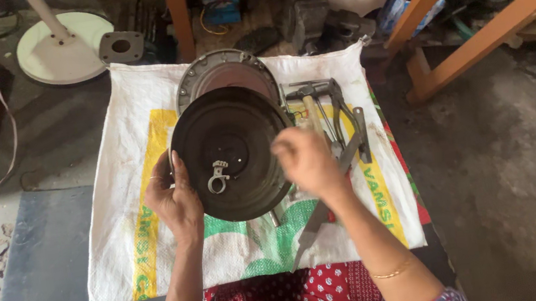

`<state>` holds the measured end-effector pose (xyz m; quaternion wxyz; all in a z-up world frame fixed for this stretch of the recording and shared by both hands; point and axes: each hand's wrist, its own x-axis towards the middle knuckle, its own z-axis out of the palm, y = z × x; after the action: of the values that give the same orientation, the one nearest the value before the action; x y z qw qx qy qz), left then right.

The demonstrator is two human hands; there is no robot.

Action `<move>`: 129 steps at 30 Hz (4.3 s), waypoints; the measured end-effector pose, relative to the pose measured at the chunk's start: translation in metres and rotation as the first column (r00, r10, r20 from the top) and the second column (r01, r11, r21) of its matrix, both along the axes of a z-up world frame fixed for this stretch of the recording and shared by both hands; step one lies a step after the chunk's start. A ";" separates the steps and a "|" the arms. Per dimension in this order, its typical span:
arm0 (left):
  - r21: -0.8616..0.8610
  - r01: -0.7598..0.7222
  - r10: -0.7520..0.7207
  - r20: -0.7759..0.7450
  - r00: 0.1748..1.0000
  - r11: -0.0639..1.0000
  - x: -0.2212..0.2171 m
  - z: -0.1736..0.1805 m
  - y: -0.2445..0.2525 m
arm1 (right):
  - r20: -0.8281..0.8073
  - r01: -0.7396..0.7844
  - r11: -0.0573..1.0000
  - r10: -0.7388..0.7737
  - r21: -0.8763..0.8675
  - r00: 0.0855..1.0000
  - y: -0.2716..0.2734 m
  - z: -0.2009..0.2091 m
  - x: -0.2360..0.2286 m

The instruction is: The person disassembles a ceiling fan motor unit on a cloth-covered surface, using a screwdriver and hammer to pry apart the housing, while pulling wires through the center.

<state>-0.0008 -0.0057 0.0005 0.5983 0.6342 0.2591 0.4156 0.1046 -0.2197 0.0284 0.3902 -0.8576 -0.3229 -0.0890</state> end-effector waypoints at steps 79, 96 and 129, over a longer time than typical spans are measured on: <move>-0.299 0.587 -0.548 0.209 0.810 0.752 0.050 0.067 -0.074 | -0.649 0.538 0.368 0.362 0.759 0.669 0.005 -0.012 0.133; -0.312 0.480 -0.377 0.337 0.863 0.820 0.050 0.053 -0.108 | -0.868 0.515 0.722 0.248 0.462 0.430 0.016 -0.022 0.182; -0.397 0.270 -0.236 0.134 0.963 0.877 0.044 0.012 -0.089 | -0.611 0.332 0.908 -0.115 0.256 0.783 0.031 -0.005 0.170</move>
<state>0.0434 -0.0944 0.0129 0.7774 0.5049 0.2311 0.2954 0.2742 -0.1888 0.0238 0.6024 -0.7923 -0.0608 0.0757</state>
